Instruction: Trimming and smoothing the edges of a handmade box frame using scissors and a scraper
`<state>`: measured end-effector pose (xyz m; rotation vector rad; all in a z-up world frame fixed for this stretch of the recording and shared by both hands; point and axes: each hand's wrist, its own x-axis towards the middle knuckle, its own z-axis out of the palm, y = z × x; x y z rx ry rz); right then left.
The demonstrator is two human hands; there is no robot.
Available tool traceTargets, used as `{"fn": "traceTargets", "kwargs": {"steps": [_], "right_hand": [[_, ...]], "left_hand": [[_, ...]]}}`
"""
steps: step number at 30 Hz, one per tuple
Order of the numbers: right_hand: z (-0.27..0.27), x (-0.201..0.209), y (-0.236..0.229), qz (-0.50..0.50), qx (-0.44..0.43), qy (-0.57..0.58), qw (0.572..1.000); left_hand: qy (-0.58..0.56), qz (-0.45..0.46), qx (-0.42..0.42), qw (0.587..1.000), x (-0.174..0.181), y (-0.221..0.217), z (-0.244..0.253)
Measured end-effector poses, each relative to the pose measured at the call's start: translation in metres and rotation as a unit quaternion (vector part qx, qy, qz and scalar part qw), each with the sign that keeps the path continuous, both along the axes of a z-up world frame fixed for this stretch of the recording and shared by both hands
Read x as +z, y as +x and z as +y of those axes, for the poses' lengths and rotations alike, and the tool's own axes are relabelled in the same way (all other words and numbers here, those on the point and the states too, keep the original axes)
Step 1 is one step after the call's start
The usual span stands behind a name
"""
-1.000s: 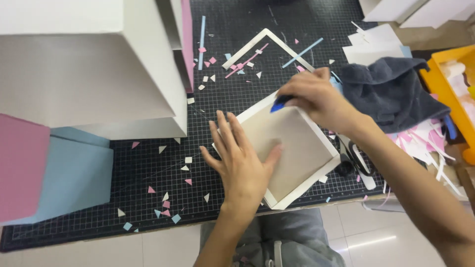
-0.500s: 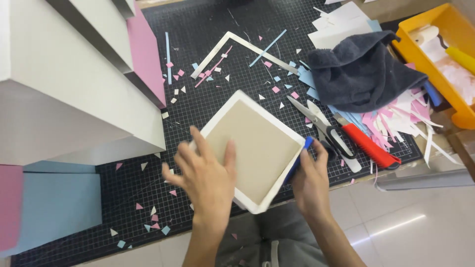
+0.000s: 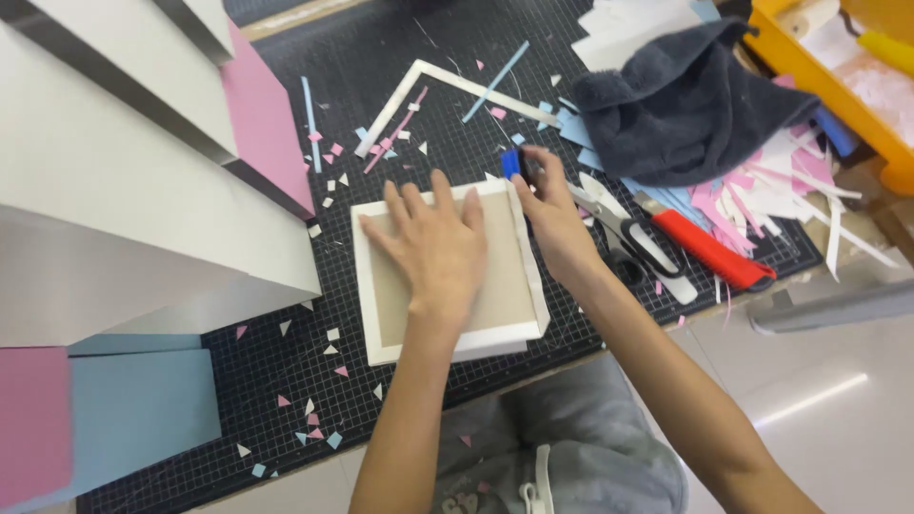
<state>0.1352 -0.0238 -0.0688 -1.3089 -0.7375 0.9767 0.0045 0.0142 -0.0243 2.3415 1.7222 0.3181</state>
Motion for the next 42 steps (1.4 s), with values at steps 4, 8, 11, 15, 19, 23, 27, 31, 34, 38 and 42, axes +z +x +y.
{"fn": "traceTargets", "kwargs": {"steps": [4,8,11,15,19,23,27,31,34,38,42], "right_hand": [[-0.009,0.0,-0.001,-0.077,0.055,0.078,0.992],[-0.061,0.024,-0.006,-0.215,0.106,0.089,0.967],[-0.109,0.019,-0.005,-0.24,0.159,0.072,0.955],[-0.092,0.02,-0.011,-0.188,0.136,0.083,0.969],[-0.08,0.018,-0.014,-0.146,0.092,0.112,0.979],[-0.124,-0.011,-0.019,-0.13,0.106,0.09,0.982],[-0.093,0.008,-0.017,-0.112,0.085,0.118,0.983],[-0.115,-0.003,-0.025,-0.12,0.074,0.11,0.984],[-0.105,-0.011,-0.021,-0.183,0.05,0.13,0.973],[-0.03,-0.024,-0.004,-0.383,-0.044,0.21,0.898],[0.033,-0.004,0.007,-0.408,-0.066,0.271,0.869]], "left_hand": [[0.041,0.017,0.05,0.998,0.003,-0.004,-0.001],[0.051,0.02,0.067,0.996,0.005,-0.002,0.001],[0.042,-0.006,0.061,0.997,0.011,-0.002,-0.001],[0.047,-0.003,0.057,0.997,0.008,-0.004,-0.002],[0.071,0.01,0.06,0.996,0.005,-0.003,0.0],[0.068,-0.009,0.062,0.996,0.009,-0.003,-0.004],[0.076,0.009,0.062,0.995,0.002,-0.004,0.0],[0.073,-0.011,0.057,0.996,0.007,-0.004,-0.001],[0.069,-0.014,0.054,0.996,0.01,-0.003,-0.002],[0.057,-0.015,0.053,0.997,0.012,-0.003,-0.003],[0.041,-0.015,0.055,0.998,0.016,-0.003,-0.001]]}}
